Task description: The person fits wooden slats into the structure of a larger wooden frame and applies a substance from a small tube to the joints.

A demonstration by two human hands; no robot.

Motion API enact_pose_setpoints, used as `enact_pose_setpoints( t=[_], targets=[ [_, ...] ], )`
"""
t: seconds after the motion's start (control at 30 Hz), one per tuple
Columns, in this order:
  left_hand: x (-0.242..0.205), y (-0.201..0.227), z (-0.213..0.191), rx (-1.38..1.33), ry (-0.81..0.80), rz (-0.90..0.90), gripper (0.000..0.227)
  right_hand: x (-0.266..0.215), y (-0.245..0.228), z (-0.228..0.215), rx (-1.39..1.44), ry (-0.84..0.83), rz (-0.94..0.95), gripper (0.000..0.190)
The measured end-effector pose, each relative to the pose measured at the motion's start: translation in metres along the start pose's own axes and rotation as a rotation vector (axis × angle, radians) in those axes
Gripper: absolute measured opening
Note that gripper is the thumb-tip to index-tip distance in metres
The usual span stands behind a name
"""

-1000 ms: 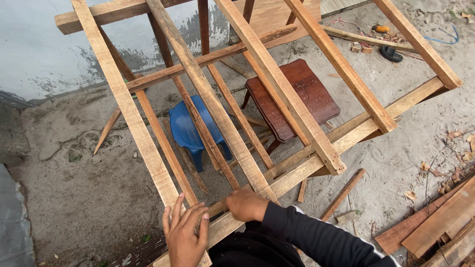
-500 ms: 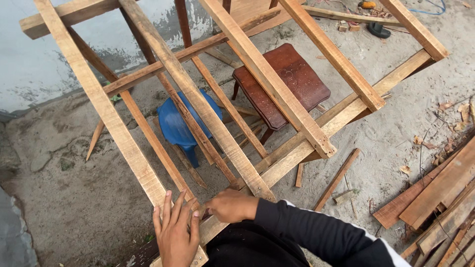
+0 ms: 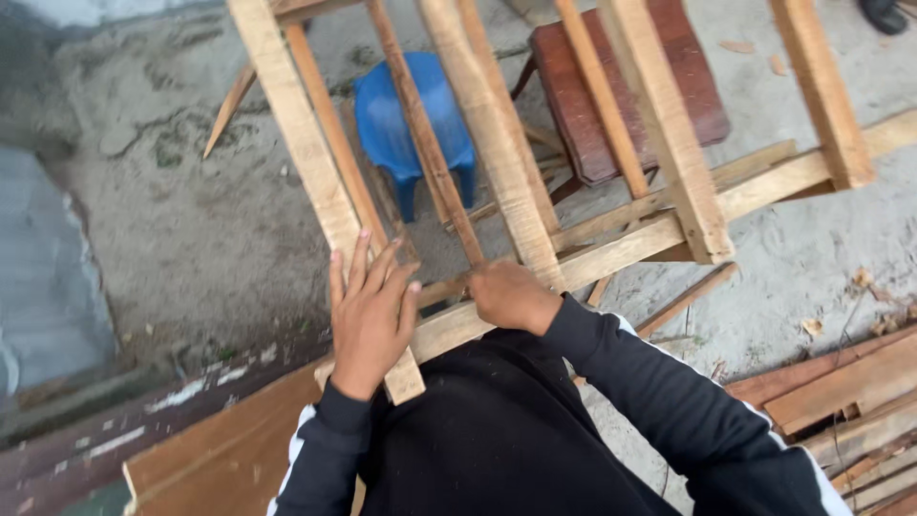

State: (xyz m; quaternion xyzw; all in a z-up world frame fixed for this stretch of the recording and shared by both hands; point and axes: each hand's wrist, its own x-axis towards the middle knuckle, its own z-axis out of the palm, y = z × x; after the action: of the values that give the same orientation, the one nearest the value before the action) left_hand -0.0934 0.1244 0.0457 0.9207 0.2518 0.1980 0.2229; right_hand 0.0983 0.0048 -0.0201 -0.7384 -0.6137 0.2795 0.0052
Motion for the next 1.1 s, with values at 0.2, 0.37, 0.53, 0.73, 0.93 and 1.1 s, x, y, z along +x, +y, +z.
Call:
enact_pose_setpoints(
  t=[0.2,0.37,0.53,0.73,0.93,1.1],
  targets=[
    [-0.002,-0.005,0.007,-0.066,0.043,-0.044,0.02,-0.003,-0.008,-0.009,0.409,0.048,-0.229,0.026],
    [-0.002,-0.005,0.01,-0.099,0.06,-0.077,0.018,-0.004,-0.015,-0.023,0.177,-0.198,-0.025,0.022],
    [-0.003,-0.008,0.01,-0.099,0.072,-0.075,0.017,-0.001,-0.024,-0.031,0.298,-0.033,-0.199,0.019],
    [-0.001,-0.006,0.008,-0.126,0.078,-0.082,0.017,-0.002,-0.025,-0.038,0.022,-0.327,-0.061,0.021],
    [0.001,-0.006,0.005,-0.131,0.08,-0.085,0.018,0.003,-0.022,-0.026,0.219,-0.188,-0.014,0.028],
    [0.005,-0.003,0.004,-0.123,0.043,-0.108,0.02,-0.005,-0.017,-0.022,0.389,-0.098,-0.225,0.022]
  ],
)
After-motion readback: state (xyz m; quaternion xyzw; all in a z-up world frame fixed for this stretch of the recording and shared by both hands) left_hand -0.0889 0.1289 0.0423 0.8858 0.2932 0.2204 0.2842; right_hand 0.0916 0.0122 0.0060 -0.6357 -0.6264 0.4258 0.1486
